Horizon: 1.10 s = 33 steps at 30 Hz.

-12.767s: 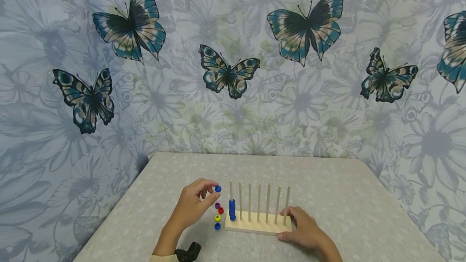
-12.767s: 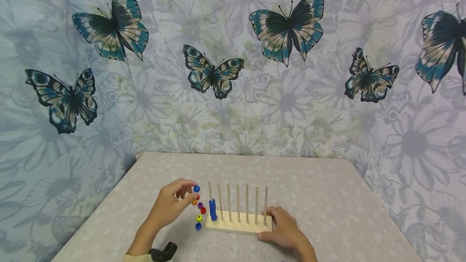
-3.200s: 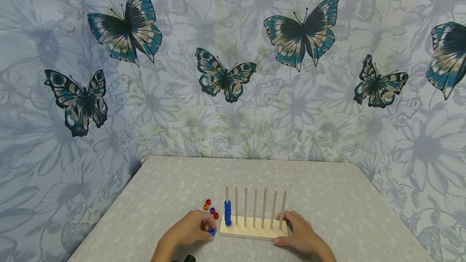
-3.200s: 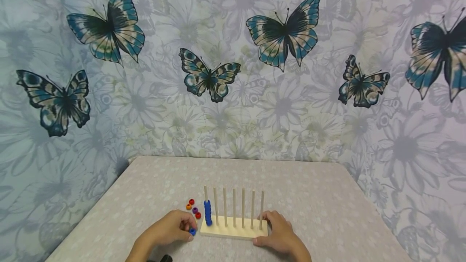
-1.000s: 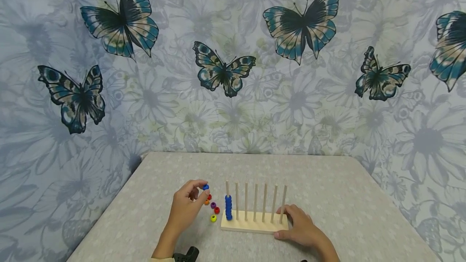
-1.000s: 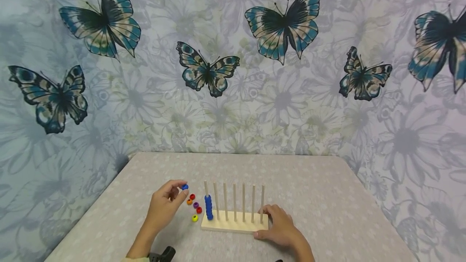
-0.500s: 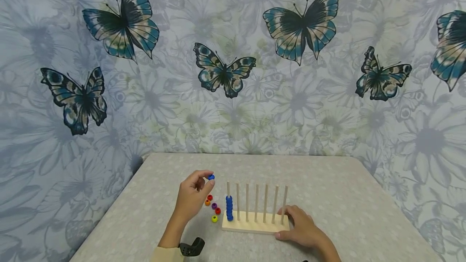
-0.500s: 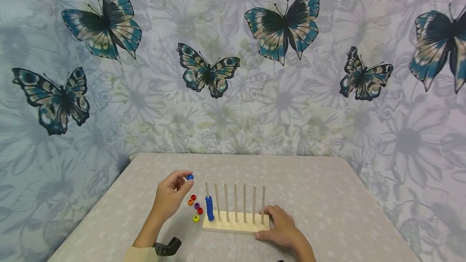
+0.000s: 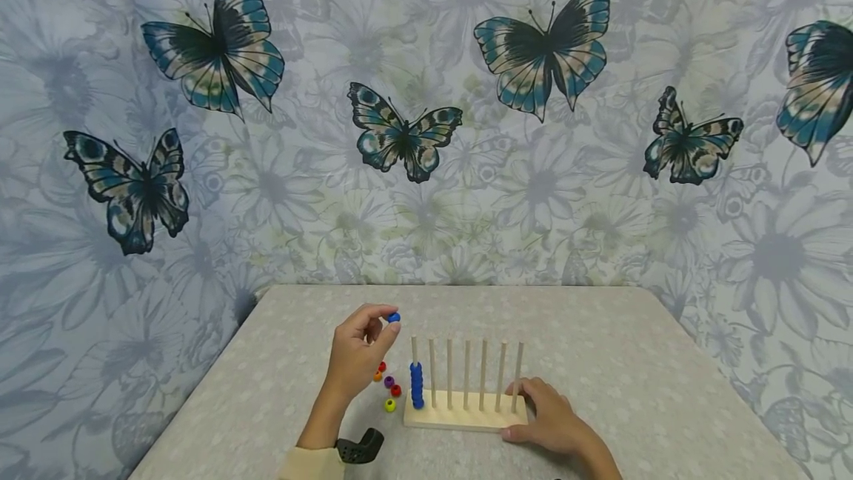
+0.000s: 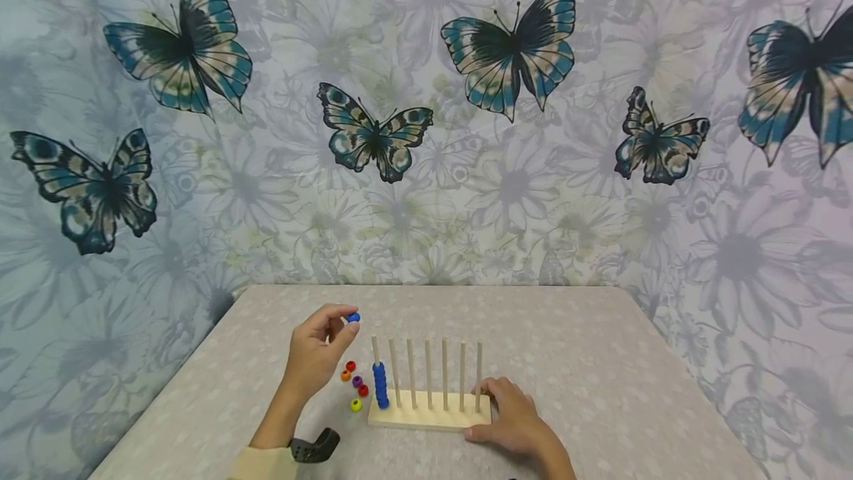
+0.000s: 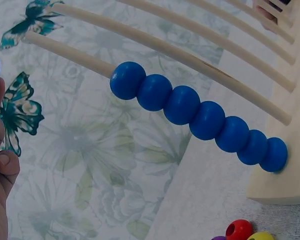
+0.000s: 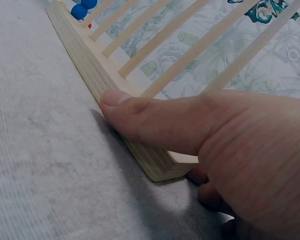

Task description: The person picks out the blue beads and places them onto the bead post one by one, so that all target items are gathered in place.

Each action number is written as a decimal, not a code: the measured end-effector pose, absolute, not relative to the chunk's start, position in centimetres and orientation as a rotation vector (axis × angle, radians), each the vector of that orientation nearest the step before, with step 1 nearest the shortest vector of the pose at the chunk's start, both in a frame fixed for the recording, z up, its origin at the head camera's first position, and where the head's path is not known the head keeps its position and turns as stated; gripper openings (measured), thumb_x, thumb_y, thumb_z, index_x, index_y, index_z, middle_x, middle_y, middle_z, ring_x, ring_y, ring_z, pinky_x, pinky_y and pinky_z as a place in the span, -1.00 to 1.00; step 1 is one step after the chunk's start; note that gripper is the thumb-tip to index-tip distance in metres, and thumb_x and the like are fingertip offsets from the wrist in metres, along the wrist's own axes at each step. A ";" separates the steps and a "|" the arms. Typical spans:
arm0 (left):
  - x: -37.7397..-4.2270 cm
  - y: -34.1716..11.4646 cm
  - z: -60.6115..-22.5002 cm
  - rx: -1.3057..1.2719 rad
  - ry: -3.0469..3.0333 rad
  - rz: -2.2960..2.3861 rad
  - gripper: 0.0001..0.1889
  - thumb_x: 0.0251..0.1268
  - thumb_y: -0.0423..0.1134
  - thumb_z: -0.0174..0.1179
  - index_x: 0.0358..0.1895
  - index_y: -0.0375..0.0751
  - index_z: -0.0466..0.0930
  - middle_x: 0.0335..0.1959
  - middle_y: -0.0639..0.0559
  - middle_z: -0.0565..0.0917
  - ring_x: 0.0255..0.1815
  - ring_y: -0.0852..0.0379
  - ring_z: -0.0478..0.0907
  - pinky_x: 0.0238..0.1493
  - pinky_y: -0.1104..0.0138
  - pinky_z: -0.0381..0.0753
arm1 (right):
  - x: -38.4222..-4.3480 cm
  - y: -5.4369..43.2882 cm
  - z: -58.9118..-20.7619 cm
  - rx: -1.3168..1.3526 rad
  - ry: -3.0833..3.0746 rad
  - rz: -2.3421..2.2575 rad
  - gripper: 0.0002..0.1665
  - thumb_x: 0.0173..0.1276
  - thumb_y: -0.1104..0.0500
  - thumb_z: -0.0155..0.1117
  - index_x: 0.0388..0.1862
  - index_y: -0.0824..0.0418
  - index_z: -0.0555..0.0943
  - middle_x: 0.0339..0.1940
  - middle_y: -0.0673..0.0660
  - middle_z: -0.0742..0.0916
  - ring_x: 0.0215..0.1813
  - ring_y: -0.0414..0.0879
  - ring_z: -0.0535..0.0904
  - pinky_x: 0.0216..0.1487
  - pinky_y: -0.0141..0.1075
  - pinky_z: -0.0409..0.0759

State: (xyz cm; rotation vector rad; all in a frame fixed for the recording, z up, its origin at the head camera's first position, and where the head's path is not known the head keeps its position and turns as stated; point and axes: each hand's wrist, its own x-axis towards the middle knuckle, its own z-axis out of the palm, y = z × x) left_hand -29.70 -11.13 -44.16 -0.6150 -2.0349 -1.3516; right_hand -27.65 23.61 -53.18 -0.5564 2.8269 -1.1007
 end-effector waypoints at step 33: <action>-29.8 -10.7 -44.1 -0.798 -2.271 -1.370 -0.79 0.34 -0.10 0.33 -0.01 0.28 0.67 -0.49 0.19 0.51 -0.51 0.25 0.34 -0.50 0.38 0.36 | -27.7 23.5 -53.1 -0.514 2.814 -1.109 -0.33 -0.02 -0.23 0.61 0.02 -0.11 0.52 0.05 -0.03 0.60 0.22 -0.02 0.46 0.24 0.29 0.28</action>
